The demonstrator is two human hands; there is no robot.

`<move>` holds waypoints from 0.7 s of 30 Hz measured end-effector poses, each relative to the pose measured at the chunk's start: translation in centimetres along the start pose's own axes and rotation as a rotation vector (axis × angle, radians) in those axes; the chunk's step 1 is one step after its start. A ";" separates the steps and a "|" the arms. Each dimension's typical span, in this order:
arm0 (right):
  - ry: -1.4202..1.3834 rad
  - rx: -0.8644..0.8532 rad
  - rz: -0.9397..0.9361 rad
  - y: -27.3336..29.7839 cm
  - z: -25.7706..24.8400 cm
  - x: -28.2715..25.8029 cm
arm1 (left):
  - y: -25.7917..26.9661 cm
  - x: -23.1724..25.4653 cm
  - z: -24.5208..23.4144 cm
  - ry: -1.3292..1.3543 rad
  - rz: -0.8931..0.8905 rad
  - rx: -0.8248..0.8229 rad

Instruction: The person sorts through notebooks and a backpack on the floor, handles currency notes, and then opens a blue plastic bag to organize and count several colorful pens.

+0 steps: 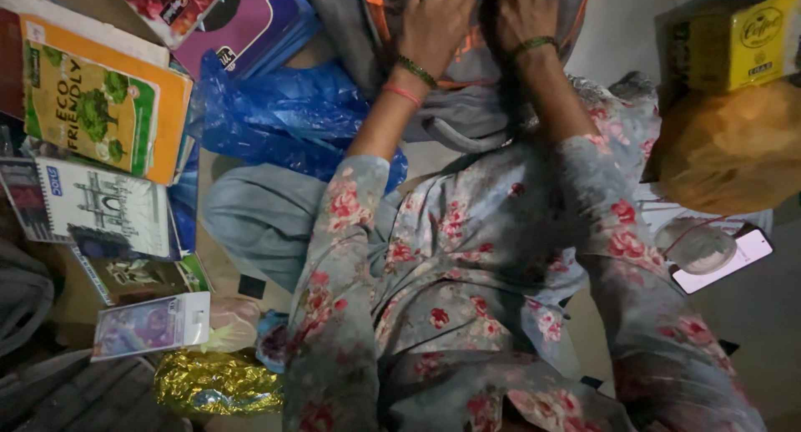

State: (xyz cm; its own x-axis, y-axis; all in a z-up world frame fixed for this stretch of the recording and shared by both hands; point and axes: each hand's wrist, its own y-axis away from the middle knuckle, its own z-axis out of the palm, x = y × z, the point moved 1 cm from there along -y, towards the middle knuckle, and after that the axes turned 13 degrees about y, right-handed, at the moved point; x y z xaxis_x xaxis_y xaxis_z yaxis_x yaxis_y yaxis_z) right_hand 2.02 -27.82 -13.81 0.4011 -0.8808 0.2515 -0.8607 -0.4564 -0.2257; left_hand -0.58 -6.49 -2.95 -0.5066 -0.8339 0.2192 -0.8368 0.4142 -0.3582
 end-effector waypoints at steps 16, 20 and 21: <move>-0.499 0.017 -0.083 5.5 -20.1 -10.7 | 16.3 2.9 -16.7 0.397 -0.307 0.175; -0.792 0.115 -0.211 5.6 -24.2 -15.5 | 22.4 -0.9 -20.8 0.353 -0.669 0.074; -0.824 0.084 -0.299 5.2 -24.5 -17.2 | 23.3 -2.1 -20.4 0.329 -0.680 0.041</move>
State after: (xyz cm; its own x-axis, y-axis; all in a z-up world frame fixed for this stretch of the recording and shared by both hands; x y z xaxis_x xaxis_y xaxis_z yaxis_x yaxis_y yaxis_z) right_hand -17.00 -11.95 3.75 0.7324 -0.5188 -0.4410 -0.6706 -0.6616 -0.3354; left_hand -23.21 12.34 6.74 0.0773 -0.7462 0.6612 -0.9820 -0.1717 -0.0790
